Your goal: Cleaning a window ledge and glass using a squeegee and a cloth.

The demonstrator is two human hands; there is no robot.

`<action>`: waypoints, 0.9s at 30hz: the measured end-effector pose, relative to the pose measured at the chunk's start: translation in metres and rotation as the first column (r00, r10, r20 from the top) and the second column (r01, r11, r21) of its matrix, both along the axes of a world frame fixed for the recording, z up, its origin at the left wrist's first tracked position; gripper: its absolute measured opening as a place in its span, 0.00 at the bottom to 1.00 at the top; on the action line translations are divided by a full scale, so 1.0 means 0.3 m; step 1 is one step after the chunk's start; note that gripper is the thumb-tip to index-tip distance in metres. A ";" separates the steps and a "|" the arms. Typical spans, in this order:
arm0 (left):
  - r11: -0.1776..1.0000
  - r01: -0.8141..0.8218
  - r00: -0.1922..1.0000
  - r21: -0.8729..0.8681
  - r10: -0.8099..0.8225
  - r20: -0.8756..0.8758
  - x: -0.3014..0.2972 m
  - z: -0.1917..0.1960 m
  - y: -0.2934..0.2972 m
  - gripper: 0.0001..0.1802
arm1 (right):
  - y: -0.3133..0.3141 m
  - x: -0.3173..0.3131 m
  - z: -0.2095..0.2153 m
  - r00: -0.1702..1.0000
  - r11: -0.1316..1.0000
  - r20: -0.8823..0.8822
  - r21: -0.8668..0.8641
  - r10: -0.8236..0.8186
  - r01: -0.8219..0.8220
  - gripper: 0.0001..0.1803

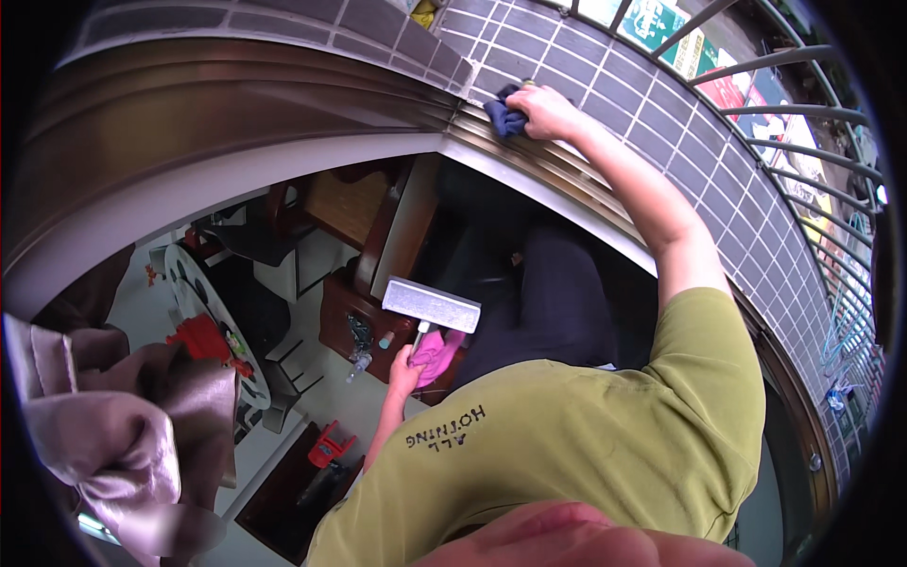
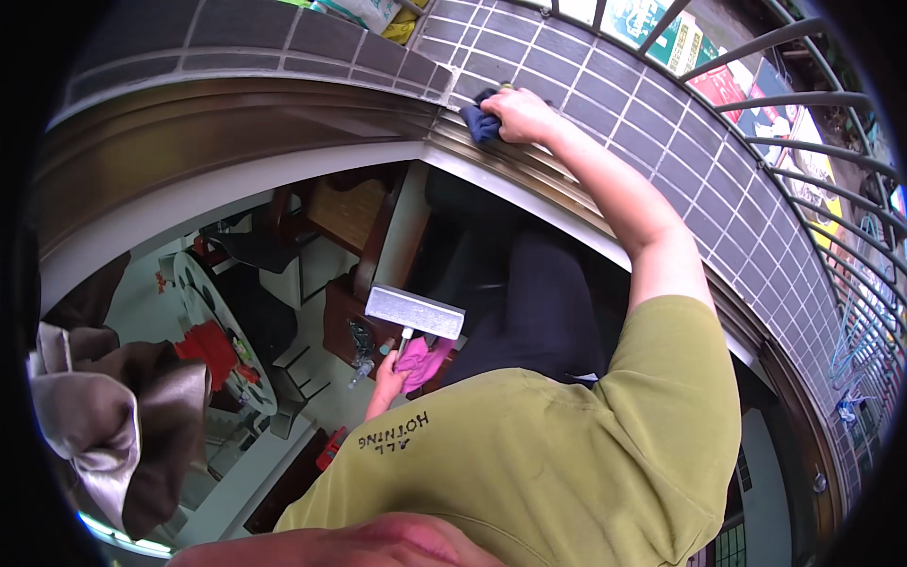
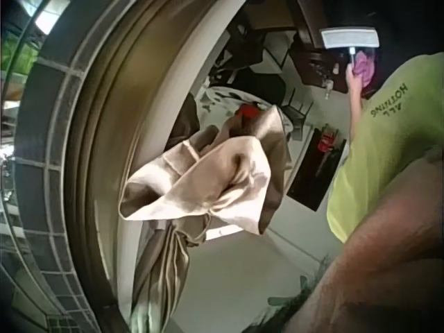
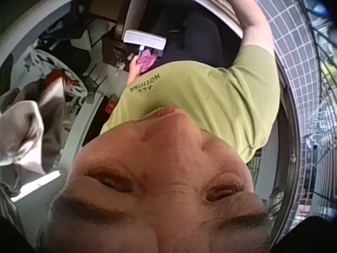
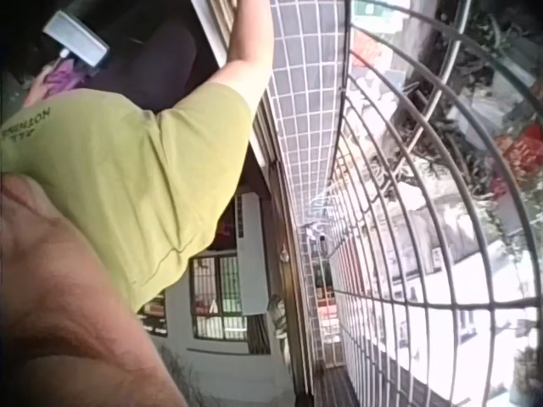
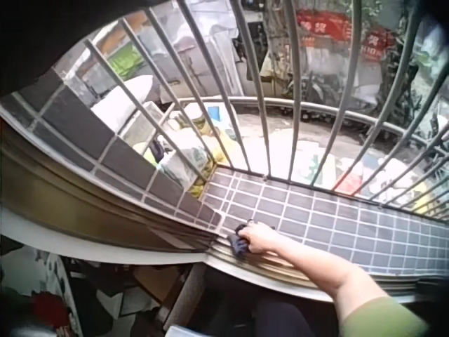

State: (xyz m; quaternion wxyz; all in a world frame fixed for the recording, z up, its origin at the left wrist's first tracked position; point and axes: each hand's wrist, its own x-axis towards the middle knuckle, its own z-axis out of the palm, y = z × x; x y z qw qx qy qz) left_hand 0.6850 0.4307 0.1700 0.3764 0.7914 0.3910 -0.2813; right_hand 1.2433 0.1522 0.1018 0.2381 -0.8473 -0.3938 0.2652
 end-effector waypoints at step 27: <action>0.991 0.129 0.992 -0.042 -0.128 0.016 0.178 0.106 0.056 0.18 | -1.047 -0.579 -0.132 0.008 0.264 0.722 0.242 -0.692 0.934 0.16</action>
